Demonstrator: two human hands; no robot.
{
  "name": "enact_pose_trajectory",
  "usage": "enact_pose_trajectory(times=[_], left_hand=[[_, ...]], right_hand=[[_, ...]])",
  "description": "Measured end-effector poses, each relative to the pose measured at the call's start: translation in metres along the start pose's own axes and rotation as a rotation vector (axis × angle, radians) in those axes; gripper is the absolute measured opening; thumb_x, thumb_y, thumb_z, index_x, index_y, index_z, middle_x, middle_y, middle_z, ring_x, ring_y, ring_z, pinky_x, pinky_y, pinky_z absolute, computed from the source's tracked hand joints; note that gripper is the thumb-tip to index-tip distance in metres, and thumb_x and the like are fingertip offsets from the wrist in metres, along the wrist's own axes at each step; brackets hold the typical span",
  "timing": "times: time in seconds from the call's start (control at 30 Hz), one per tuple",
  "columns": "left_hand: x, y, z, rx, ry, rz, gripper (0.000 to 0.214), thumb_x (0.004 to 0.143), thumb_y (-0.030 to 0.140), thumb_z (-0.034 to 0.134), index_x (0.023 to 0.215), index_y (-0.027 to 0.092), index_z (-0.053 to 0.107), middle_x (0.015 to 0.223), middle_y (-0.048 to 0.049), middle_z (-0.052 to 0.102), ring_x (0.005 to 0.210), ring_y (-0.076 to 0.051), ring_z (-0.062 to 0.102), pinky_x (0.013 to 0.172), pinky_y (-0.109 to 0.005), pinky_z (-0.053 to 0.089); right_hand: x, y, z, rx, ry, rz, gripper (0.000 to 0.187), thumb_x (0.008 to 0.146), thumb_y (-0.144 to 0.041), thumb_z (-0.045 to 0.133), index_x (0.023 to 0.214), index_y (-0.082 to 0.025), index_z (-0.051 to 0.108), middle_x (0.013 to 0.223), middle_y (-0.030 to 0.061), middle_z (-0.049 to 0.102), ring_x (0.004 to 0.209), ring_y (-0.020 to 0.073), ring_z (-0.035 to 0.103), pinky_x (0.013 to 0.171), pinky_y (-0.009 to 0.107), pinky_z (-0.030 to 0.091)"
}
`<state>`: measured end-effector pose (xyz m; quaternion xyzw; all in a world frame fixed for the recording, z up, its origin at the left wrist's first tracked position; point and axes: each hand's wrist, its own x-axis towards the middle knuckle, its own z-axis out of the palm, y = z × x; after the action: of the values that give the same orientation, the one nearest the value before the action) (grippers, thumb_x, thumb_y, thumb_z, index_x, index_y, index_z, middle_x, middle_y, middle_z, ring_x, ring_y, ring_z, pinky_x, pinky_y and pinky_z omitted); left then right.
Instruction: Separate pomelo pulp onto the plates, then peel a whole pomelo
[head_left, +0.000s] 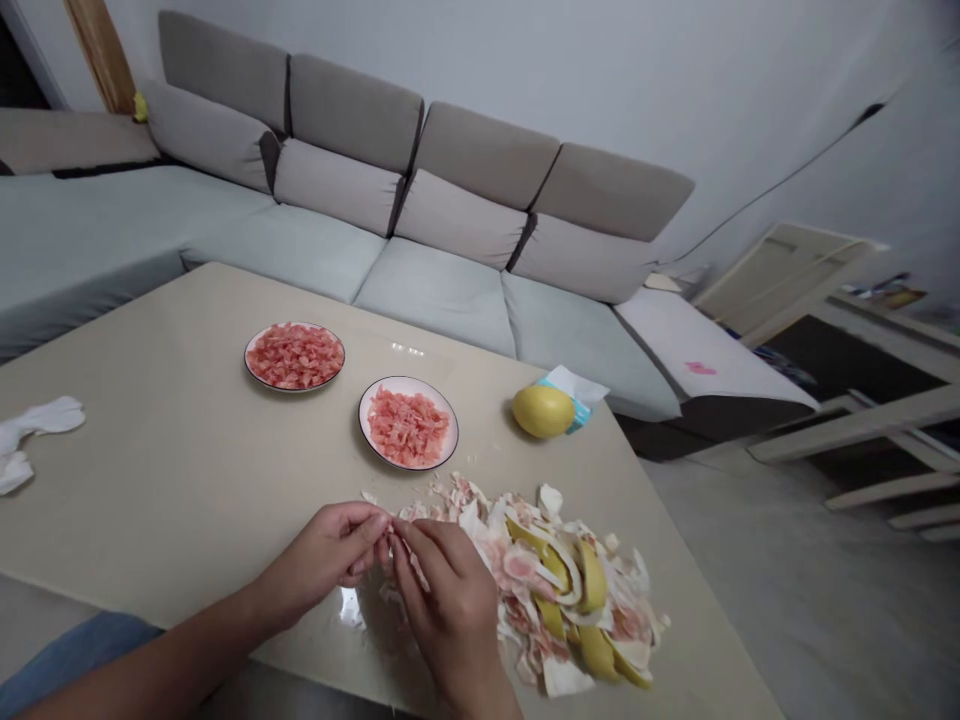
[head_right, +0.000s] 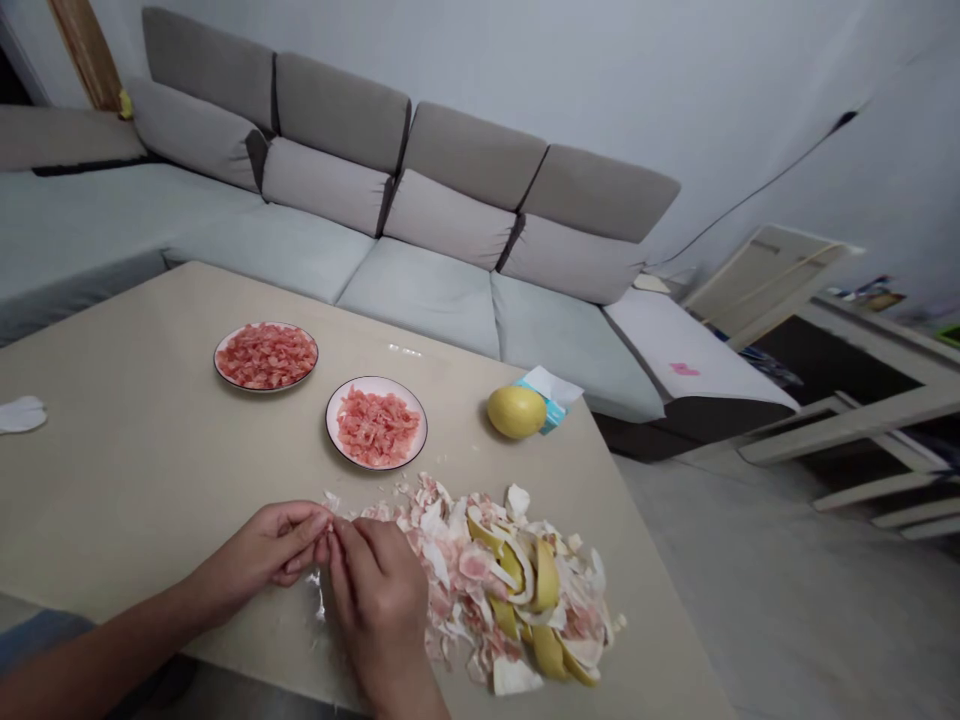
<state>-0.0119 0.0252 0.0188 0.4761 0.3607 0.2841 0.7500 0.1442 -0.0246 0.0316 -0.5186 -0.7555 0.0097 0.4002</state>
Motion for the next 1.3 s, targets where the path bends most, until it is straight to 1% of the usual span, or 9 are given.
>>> enact_pose_trajectory(times=[0.2, 0.27, 0.5, 0.63, 0.83, 0.93, 1.0, 1.13, 1.3], left_hand=[[-0.001, 0.003, 0.001, 0.148, 0.060, -0.006, 0.046, 0.082, 0.060, 0.054, 0.074, 0.015, 0.059, 0.051, 0.0075, 0.036, 0.047, -0.008, 0.031, 0.045, -0.021, 0.025], [-0.001, 0.003, 0.001, 0.156, 0.075, -0.016, 0.044, 0.080, 0.058, 0.057, 0.077, 0.015, 0.061, 0.052, 0.0070, 0.038, 0.049, -0.008, 0.033, 0.046, -0.020, 0.025], [-0.003, 0.002, 0.003, -0.024, 0.016, -0.051, 0.038, 0.077, 0.051, 0.066, 0.083, 0.013, 0.065, 0.059, 0.0053, 0.045, 0.050, -0.006, 0.029, 0.045, -0.019, 0.022], [-0.004, 0.002, 0.003, -0.093, -0.043, -0.066, 0.038, 0.077, 0.050, 0.068, 0.084, 0.013, 0.064, 0.066, 0.0023, 0.053, 0.051, -0.005, 0.031, 0.045, -0.018, 0.021], [-0.003, 0.000, 0.002, 0.097, 0.039, -0.003, 0.034, 0.081, 0.048, 0.063, 0.086, 0.014, 0.067, 0.059, 0.0042, 0.051, 0.051, -0.008, 0.037, 0.046, -0.019, 0.028], [-0.004, 0.001, 0.004, 0.157, 0.042, 0.052, 0.027, 0.082, 0.041, 0.063, 0.083, 0.014, 0.069, 0.070, 0.0001, 0.062, 0.063, -0.010, 0.049, 0.056, -0.020, 0.037], [-0.004, 0.001, 0.004, 0.161, 0.023, 0.066, 0.025, 0.082, 0.038, 0.063, 0.081, 0.014, 0.068, 0.074, -0.0011, 0.064, 0.067, -0.011, 0.051, 0.060, -0.020, 0.038], [-0.004, -0.002, 0.001, 0.024, -0.071, -0.047, 0.030, 0.081, 0.044, 0.064, 0.079, 0.013, 0.065, 0.064, 0.0023, 0.057, 0.050, -0.006, 0.037, 0.045, -0.018, 0.025], [-0.005, 0.002, -0.003, -0.141, -0.170, -0.176, 0.034, 0.075, 0.045, 0.071, 0.077, 0.013, 0.062, 0.063, 0.0029, 0.054, 0.046, -0.003, 0.027, 0.044, -0.019, 0.015]], right_hand=[[-0.002, 0.003, 0.002, -0.125, 0.002, -0.093, 0.026, 0.087, -0.013, 0.058, 0.110, -0.020, 0.066, 0.083, 0.0083, 0.070, 0.072, 0.0203, 0.062, 0.062, 0.031, 0.049], [-0.005, 0.002, 0.003, -0.112, 0.002, -0.075, 0.022, 0.088, -0.013, 0.057, 0.106, -0.019, 0.067, 0.081, 0.0083, 0.069, 0.071, 0.0202, 0.062, 0.061, 0.031, 0.048], [-0.003, -0.006, 0.001, 0.278, 0.001, 0.258, 0.013, 0.085, -0.014, 0.057, 0.085, -0.020, 0.068, 0.069, 0.0025, 0.061, 0.060, 0.0138, 0.056, 0.053, 0.025, 0.043], [0.001, -0.005, -0.004, 0.401, -0.005, 0.361, 0.013, 0.083, -0.015, 0.060, 0.075, -0.019, 0.069, 0.065, 0.0007, 0.060, 0.057, 0.0130, 0.056, 0.052, 0.024, 0.043], [0.000, -0.001, -0.008, 0.395, -0.049, 0.299, 0.020, 0.083, -0.012, 0.061, 0.098, -0.021, 0.071, 0.080, 0.0039, 0.067, 0.066, 0.0136, 0.061, 0.056, 0.023, 0.049], [-0.002, -0.003, -0.008, 0.373, -0.045, 0.278, 0.017, 0.084, -0.011, 0.058, 0.092, -0.019, 0.071, 0.077, 0.0039, 0.067, 0.066, 0.0136, 0.061, 0.058, 0.023, 0.048], [-0.002, -0.004, -0.009, 0.366, -0.057, 0.301, 0.015, 0.083, -0.011, 0.058, 0.086, -0.018, 0.070, 0.073, 0.0031, 0.065, 0.062, 0.0130, 0.059, 0.055, 0.023, 0.046], [0.001, -0.003, -0.011, 0.401, -0.101, 0.421, 0.013, 0.079, -0.013, 0.059, 0.074, -0.017, 0.070, 0.065, 0.0019, 0.062, 0.059, 0.0126, 0.055, 0.053, 0.022, 0.042], [0.003, 0.006, -0.008, 0.638, -0.214, 0.693, 0.012, 0.074, -0.023, 0.064, 0.065, -0.016, 0.068, 0.056, -0.0010, 0.056, 0.047, 0.0087, 0.044, 0.044, 0.019, 0.033]])
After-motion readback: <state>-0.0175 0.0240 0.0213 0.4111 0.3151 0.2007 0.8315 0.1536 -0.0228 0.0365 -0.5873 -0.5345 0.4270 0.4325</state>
